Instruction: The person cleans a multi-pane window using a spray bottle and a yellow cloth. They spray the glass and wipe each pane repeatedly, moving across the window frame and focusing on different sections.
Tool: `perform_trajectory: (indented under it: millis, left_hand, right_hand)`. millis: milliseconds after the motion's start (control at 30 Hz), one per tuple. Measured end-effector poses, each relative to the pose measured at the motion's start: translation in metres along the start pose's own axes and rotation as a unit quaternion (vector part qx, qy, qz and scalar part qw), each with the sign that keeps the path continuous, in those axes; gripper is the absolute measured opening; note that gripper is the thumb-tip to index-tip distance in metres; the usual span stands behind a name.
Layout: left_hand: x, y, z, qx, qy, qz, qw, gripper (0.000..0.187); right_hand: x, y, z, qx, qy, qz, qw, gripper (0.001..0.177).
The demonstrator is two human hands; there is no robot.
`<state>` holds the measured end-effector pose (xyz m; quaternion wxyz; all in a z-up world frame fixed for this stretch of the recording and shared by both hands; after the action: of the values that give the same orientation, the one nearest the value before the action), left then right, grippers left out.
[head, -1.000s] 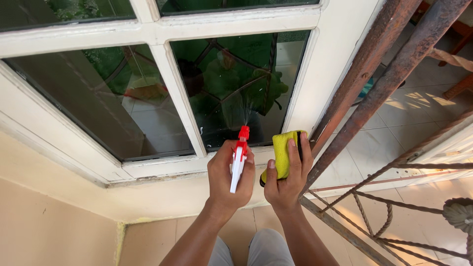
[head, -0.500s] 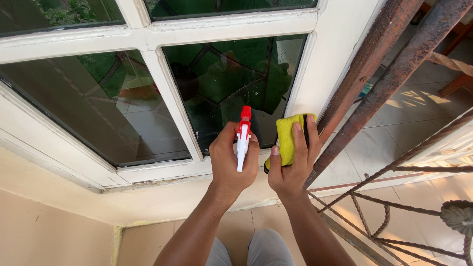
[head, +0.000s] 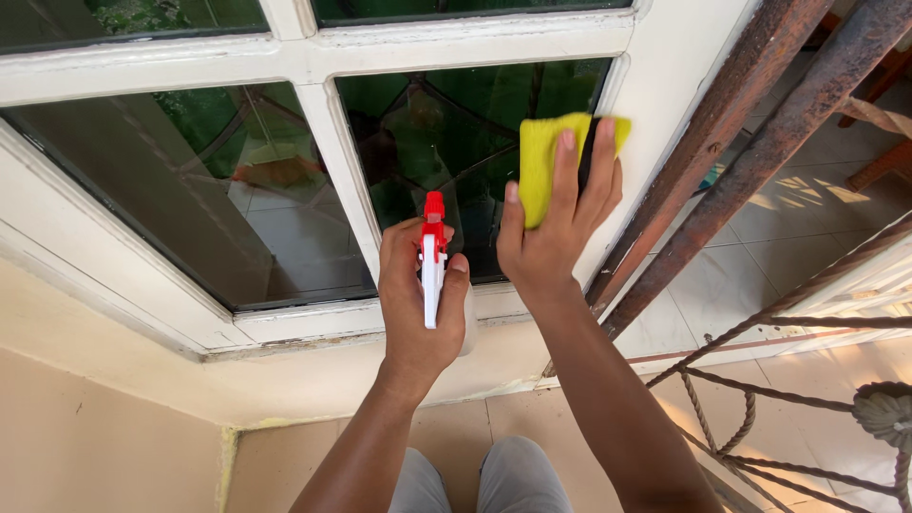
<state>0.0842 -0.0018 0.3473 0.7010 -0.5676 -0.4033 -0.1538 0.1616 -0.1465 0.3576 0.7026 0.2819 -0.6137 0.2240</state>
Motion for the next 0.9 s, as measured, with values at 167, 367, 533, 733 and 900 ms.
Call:
perform_trajectory:
  millis: [167,367,533,733,900]
  left_hand:
    - [-0.005,0.0,0.014,0.025,0.01,0.013,1.0,0.026]
    - [-0.007,-0.001,0.031,0.038,0.006,0.02,0.999,0.026]
    - [-0.01,0.002,0.041,0.052,0.009,0.019,0.998,0.027]
    - [-0.011,0.008,0.048,0.055,0.003,0.011,0.998,0.027]
    - [-0.013,0.011,0.052,0.059,-0.012,0.006,0.998,0.027]
  right_hand:
    - [0.017,-0.002,-0.027,-0.089,-0.011,0.0,0.996,0.06]
    - [0.019,-0.006,-0.051,-0.168,0.012,-0.02,0.985,0.061]
    - [0.017,-0.004,-0.065,-0.14,0.004,-0.034,0.99,0.059]
    - [0.022,0.015,-0.072,-0.146,-0.018,-0.035,0.989,0.059]
    - [0.019,0.041,-0.087,-0.129,-0.011,-0.028,0.991,0.056]
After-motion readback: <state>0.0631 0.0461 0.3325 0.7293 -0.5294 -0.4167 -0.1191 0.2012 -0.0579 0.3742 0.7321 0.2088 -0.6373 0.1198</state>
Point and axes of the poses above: each hand's wrist, its own x-axis towards the middle knuckle, its own z-axis out of the back of the hand, y = z × x, the point moved 5 cm from there along x, towards the middle knuckle, and after that the axes turned 1 degree about y, right-handed, at the moved point
